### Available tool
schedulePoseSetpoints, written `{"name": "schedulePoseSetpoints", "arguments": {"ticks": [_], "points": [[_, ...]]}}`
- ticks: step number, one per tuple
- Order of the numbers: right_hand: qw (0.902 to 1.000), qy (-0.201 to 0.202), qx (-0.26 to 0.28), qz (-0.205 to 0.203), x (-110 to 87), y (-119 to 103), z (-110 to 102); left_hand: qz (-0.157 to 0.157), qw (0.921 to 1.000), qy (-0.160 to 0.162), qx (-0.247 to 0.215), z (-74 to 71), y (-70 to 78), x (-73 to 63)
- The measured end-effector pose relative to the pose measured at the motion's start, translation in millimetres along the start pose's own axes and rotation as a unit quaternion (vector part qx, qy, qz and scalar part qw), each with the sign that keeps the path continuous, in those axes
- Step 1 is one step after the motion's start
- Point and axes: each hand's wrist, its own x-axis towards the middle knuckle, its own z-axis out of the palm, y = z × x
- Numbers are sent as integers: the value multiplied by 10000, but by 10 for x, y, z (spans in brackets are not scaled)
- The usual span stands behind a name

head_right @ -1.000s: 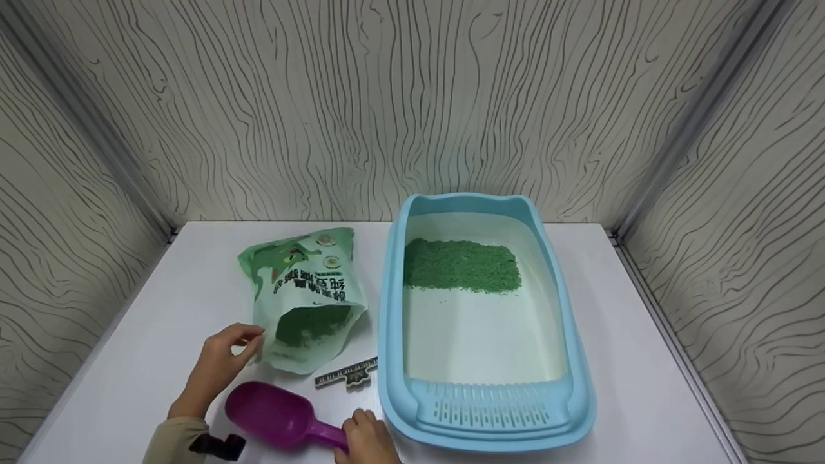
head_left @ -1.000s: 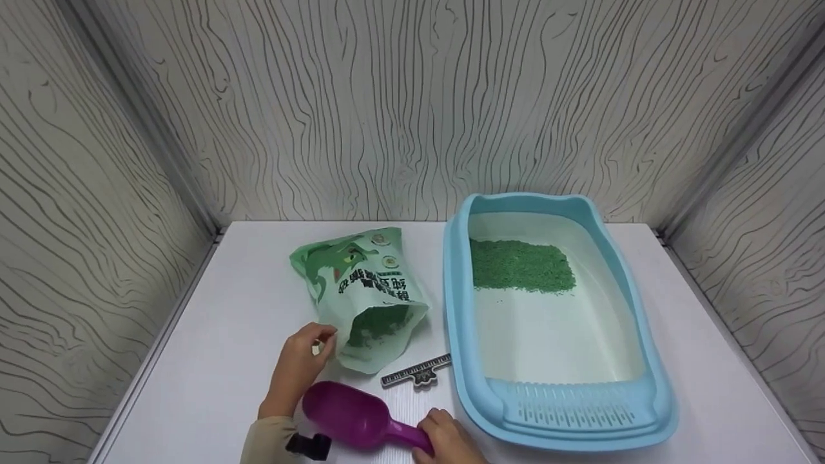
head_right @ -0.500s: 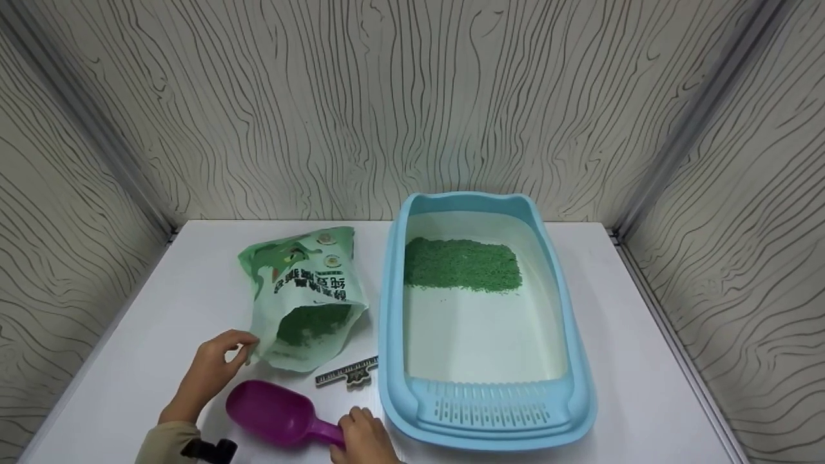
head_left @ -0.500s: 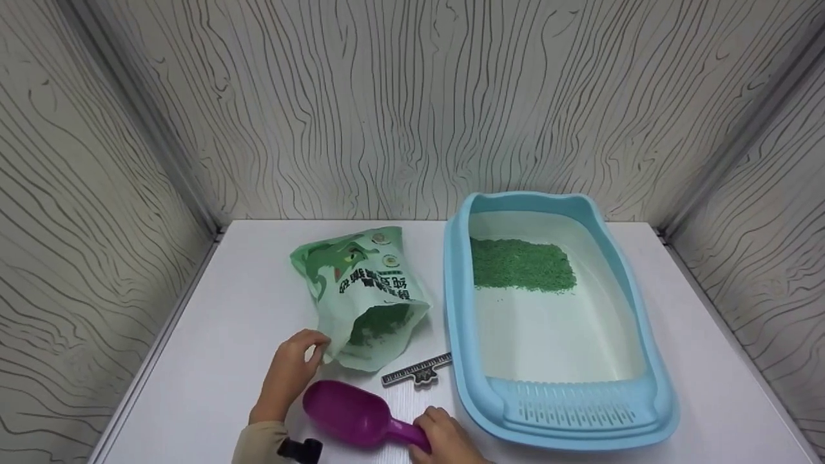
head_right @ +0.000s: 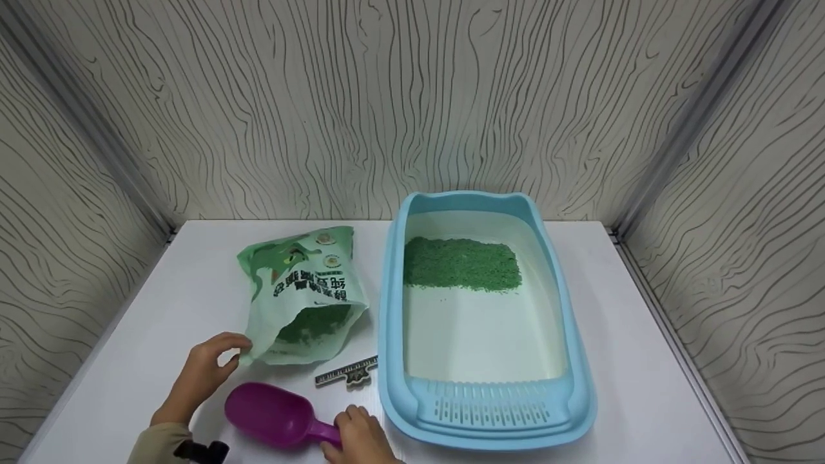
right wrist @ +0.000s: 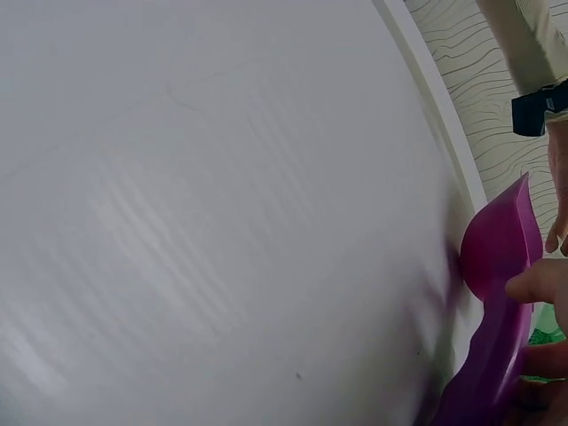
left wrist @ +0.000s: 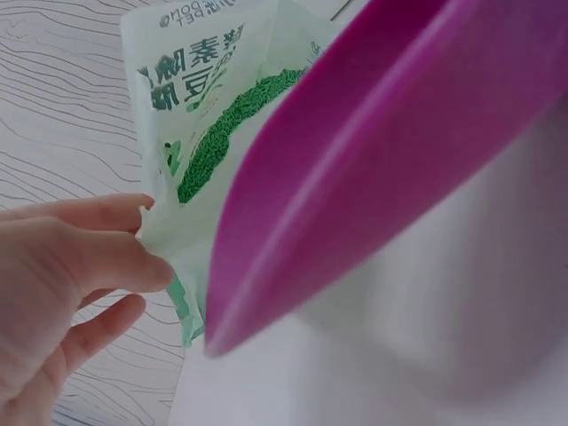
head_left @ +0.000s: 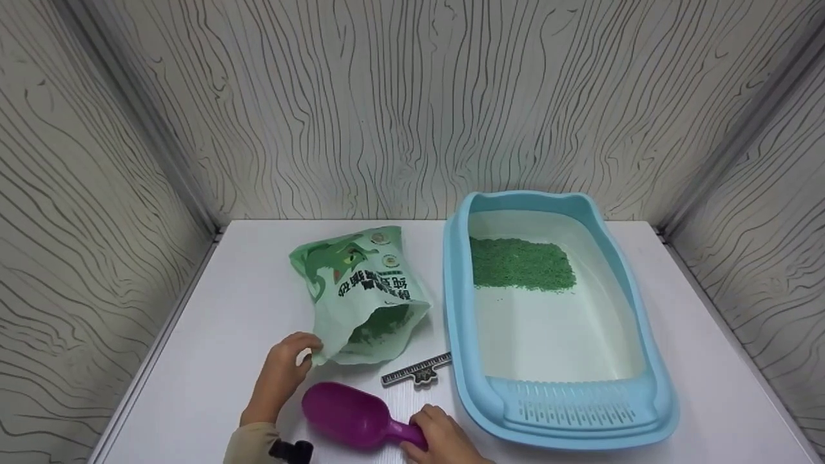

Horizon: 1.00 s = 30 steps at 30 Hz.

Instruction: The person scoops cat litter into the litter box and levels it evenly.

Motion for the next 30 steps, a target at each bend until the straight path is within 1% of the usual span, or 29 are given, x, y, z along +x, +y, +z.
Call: {"name": "schedulePoseSetpoints", "arguments": {"ticks": [3,8,10,14,17,22,24,26,28,30], "points": [[9999,17,98,109,21,-16,-9,72,9999,87,5,14,-48,-9],[9988,423,197,110,70,-39,-18,259,9993,257,9,37,-116,-28],[9980,530,287,176,91,-42,-26,313,9990,328,21,53,-141,-36],[9966,521,456,451,122,-36,-53,465,9976,500,63,90,-177,-55],[9952,590,517,579,149,-30,-58,623,9954,729,48,118,-209,-77],[9913,766,741,776,207,-37,-41,962,9877,1217,196,158,-313,-130],[9894,760,863,886,234,-49,-36,1071,9847,1350,242,166,-366,-141],[9877,717,961,1006,257,-58,-42,1116,9830,1449,191,176,-411,-140],[9855,646,1083,1132,281,-65,-54,1121,9818,1528,124,176,-449,-139],[9824,567,1226,1291,302,-74,-72,1055,9817,1584,54,172,-485,-142]]}}
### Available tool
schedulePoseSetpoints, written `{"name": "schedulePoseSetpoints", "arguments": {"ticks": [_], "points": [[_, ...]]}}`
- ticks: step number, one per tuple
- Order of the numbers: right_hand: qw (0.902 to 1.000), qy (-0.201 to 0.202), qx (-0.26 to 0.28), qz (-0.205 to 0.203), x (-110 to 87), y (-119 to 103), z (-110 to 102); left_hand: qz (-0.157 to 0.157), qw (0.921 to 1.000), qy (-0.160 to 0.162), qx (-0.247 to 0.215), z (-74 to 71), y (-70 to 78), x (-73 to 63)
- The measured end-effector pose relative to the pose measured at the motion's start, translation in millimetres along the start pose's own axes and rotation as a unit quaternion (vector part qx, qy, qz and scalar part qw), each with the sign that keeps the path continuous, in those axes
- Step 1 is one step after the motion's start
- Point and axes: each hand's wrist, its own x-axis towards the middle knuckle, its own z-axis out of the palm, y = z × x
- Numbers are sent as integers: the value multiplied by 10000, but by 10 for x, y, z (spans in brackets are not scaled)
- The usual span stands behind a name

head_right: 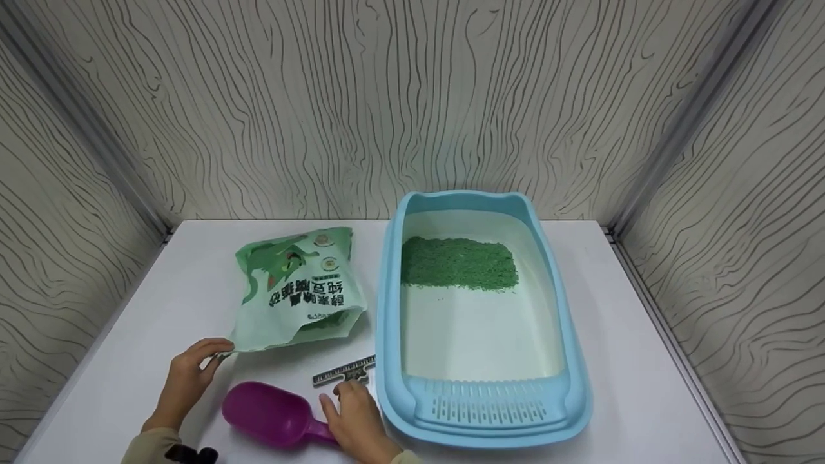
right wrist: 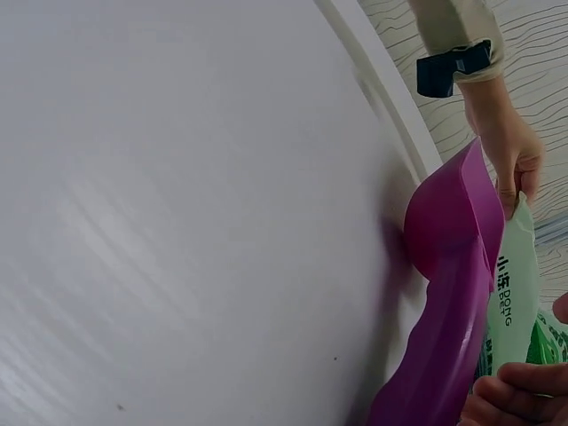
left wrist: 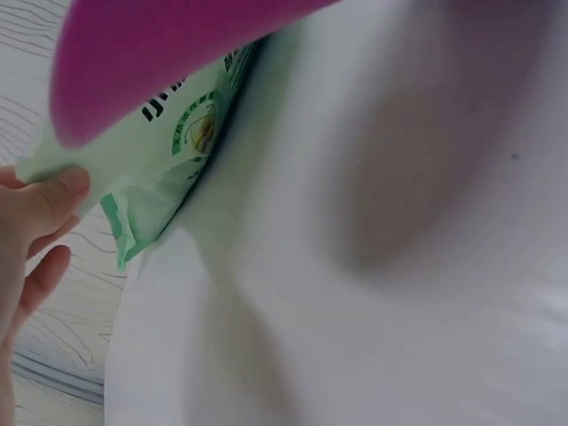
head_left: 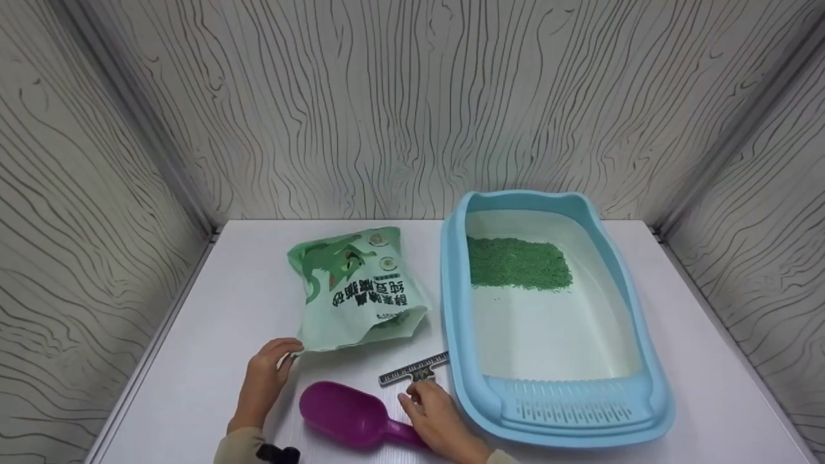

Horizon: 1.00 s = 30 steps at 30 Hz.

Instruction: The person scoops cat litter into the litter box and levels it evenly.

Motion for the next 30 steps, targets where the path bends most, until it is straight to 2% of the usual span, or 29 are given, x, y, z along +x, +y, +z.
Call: {"name": "schedulePoseSetpoints", "arguments": {"ticks": [3,7,13,18,20,23,30], "points": [[9995,-68,240,211,38,-28,-2,-197,9998,48,-33,-43,-49,-20],[9977,30,604,296,102,-54,16,-377,9992,61,-86,-81,-109,-19],[9899,581,1133,617,265,-107,45,-465,9987,79,-178,-76,-201,6],[9806,994,1173,1215,447,-157,59,-807,9963,155,-242,-74,-255,-13],[9780,1162,1118,1326,515,-175,86,-933,9952,164,-241,-72,-269,-17],[9749,1403,1157,1284,609,-193,139,-1084,9938,116,-200,-63,-267,-10],[9654,1641,1231,1613,770,-163,198,-1102,9937,36,-178,-37,-208,8]]}}
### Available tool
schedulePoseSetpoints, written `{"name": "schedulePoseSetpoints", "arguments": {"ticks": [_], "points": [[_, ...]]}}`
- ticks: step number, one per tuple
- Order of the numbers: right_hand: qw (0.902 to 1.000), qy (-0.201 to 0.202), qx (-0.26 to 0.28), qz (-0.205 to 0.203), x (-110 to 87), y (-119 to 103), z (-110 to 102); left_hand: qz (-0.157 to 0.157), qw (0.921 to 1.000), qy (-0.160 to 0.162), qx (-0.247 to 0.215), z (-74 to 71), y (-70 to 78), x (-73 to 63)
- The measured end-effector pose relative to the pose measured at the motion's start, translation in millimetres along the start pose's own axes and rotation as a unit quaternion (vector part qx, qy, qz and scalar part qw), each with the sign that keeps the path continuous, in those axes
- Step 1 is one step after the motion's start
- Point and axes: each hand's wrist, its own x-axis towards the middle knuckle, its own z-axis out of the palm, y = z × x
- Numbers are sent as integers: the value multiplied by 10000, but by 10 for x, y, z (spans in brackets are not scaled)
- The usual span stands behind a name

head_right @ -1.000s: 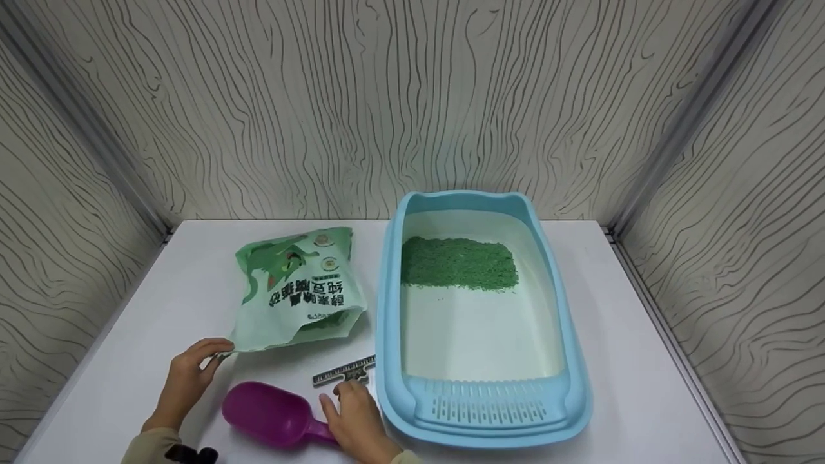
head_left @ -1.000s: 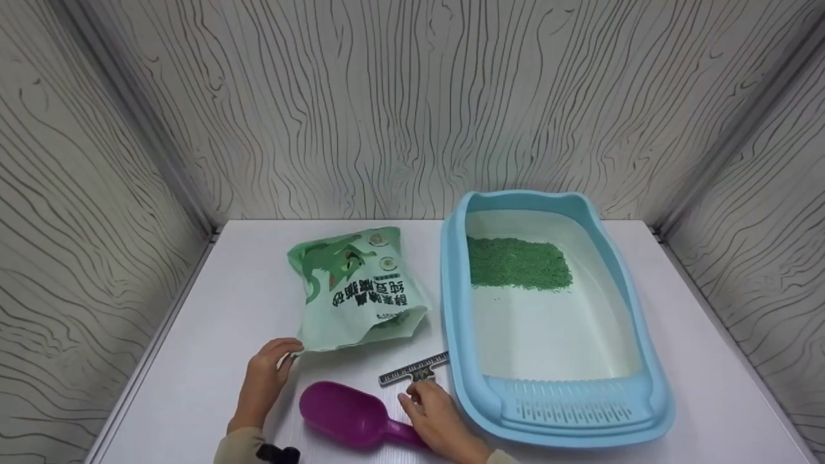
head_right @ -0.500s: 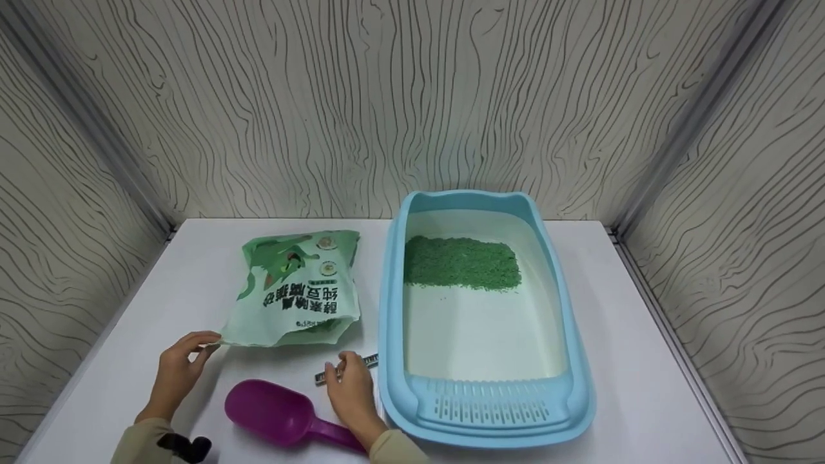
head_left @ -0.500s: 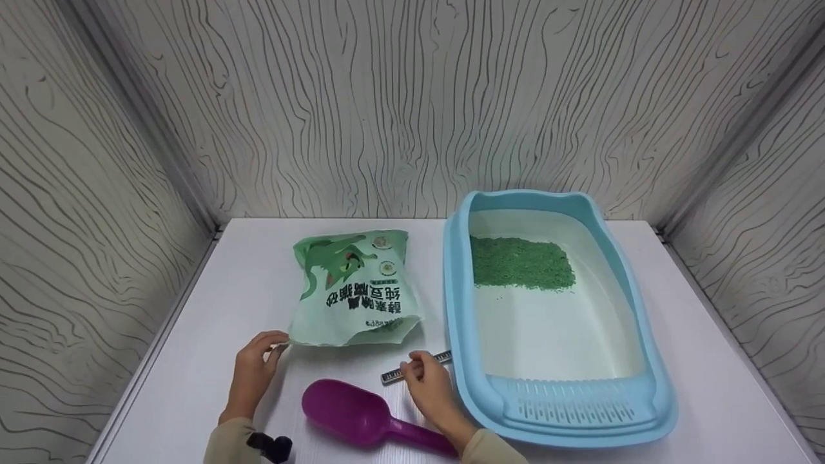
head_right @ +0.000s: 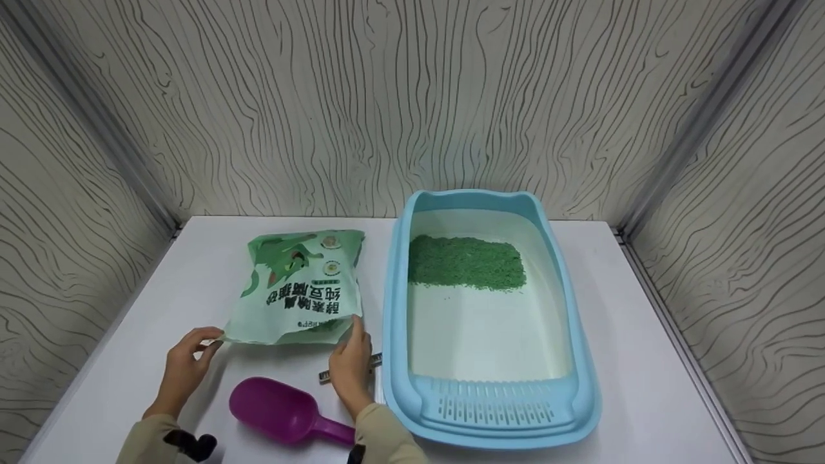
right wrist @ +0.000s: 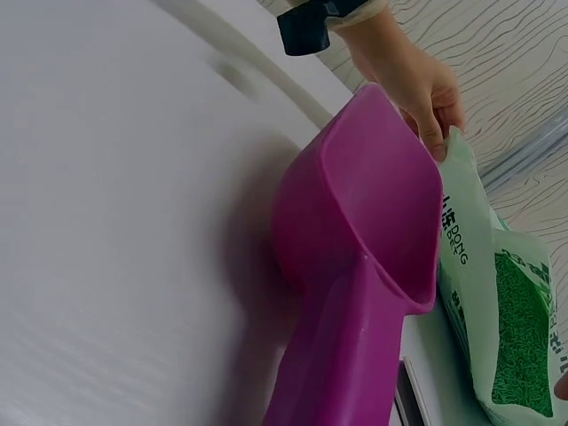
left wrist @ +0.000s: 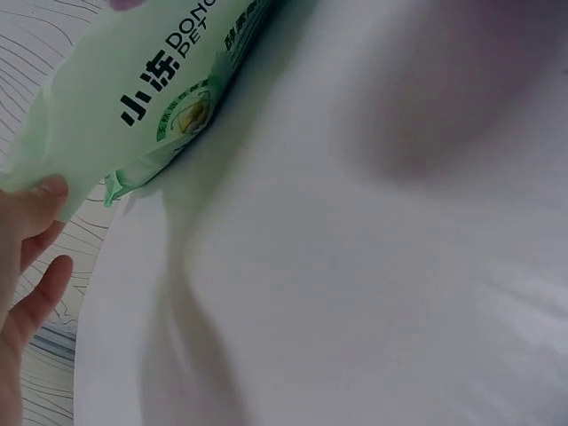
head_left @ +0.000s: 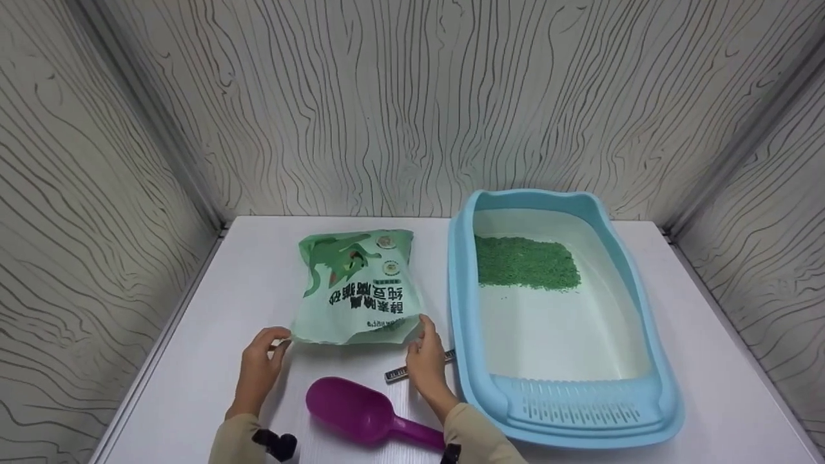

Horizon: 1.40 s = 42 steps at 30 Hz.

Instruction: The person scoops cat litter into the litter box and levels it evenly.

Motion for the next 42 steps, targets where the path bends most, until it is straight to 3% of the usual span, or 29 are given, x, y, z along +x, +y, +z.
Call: {"name": "schedulePoseSetpoints", "arguments": {"ticks": [5,11,17,27,29,35,38,42], "points": [[9999,95,51,6,101,36,11,110,9999,2,-53,14,25,10],[9996,-168,123,196,166,67,1,327,9994,-87,34,24,28,5],[9984,-367,216,374,204,106,-59,152,9996,-197,106,27,53,-1],[9930,-1038,-157,-540,290,308,-264,192,9997,-96,92,7,58,-19],[9920,-1117,-114,-572,303,325,-273,180,9998,-77,88,7,56,-23],[9923,-1146,471,-45,308,344,-191,96,9999,-11,140,23,52,-36],[9921,-992,755,144,328,358,-134,116,9999,63,91,32,42,-40],[9944,-716,755,177,379,366,-79,192,9997,121,9,39,26,-45]]}}
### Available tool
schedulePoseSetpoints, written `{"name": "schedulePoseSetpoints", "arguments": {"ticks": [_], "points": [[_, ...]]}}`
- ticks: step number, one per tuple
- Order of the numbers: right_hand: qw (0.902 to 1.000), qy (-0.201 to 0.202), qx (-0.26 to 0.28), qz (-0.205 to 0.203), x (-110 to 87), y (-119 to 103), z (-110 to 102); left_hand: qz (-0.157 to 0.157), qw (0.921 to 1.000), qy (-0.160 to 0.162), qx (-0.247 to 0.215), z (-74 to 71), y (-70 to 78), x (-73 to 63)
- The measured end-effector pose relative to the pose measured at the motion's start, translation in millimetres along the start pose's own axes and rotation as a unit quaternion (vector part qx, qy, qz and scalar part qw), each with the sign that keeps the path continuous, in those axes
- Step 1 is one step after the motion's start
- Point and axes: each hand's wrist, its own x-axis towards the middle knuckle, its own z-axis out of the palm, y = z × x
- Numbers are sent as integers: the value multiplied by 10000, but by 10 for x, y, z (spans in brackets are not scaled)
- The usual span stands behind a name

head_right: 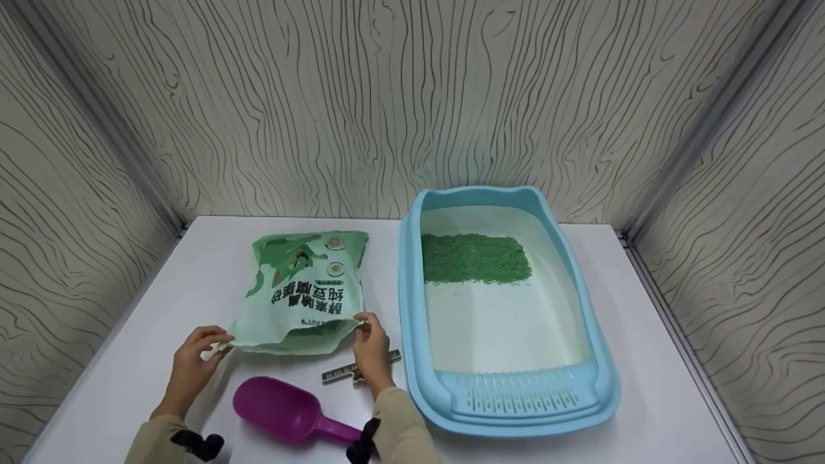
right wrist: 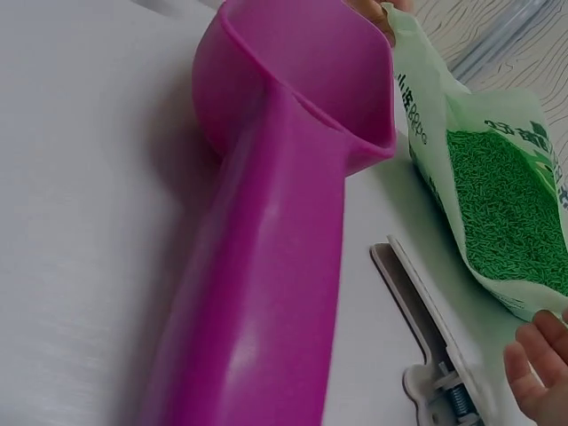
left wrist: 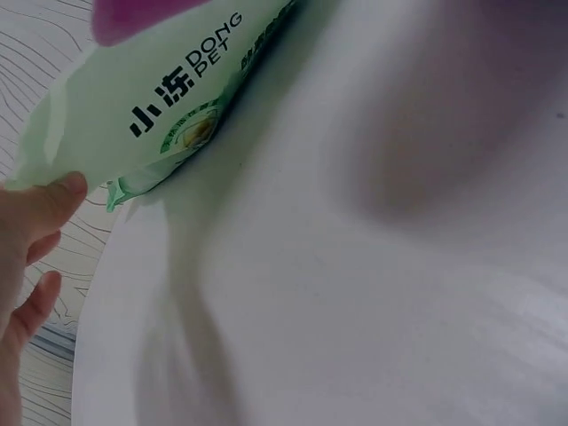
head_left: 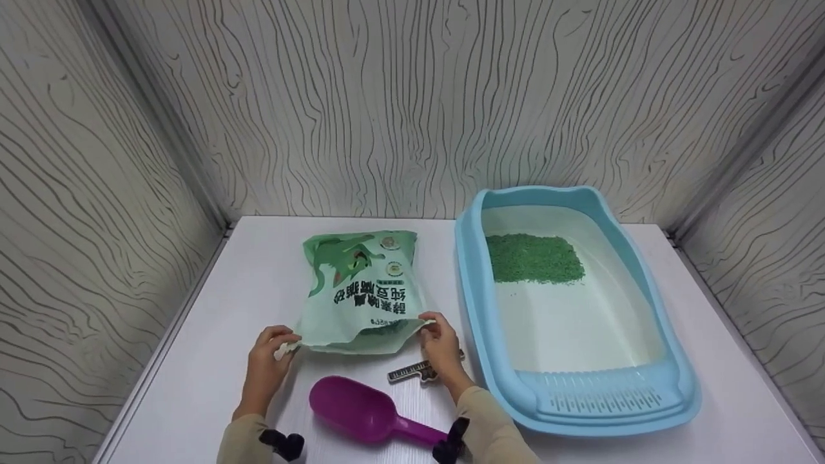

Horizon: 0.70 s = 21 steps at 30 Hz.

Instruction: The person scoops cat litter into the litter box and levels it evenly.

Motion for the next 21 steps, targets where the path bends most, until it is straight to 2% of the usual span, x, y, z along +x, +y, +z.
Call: {"name": "schedulePoseSetpoints", "arguments": {"ticks": [4,11,17,21], "points": [[9997,232,-112,-52,40,5,36,-51,9999,-140,-54,-6,-9,4],[9973,626,-224,-317,36,20,29,-830,9948,-593,-65,-49,1,5],[9965,806,-218,-83,53,39,13,-1230,9908,-539,-188,-38,-13,5],[9966,826,-18,54,55,21,11,-1406,9884,-508,-277,-35,-33,6]]}}
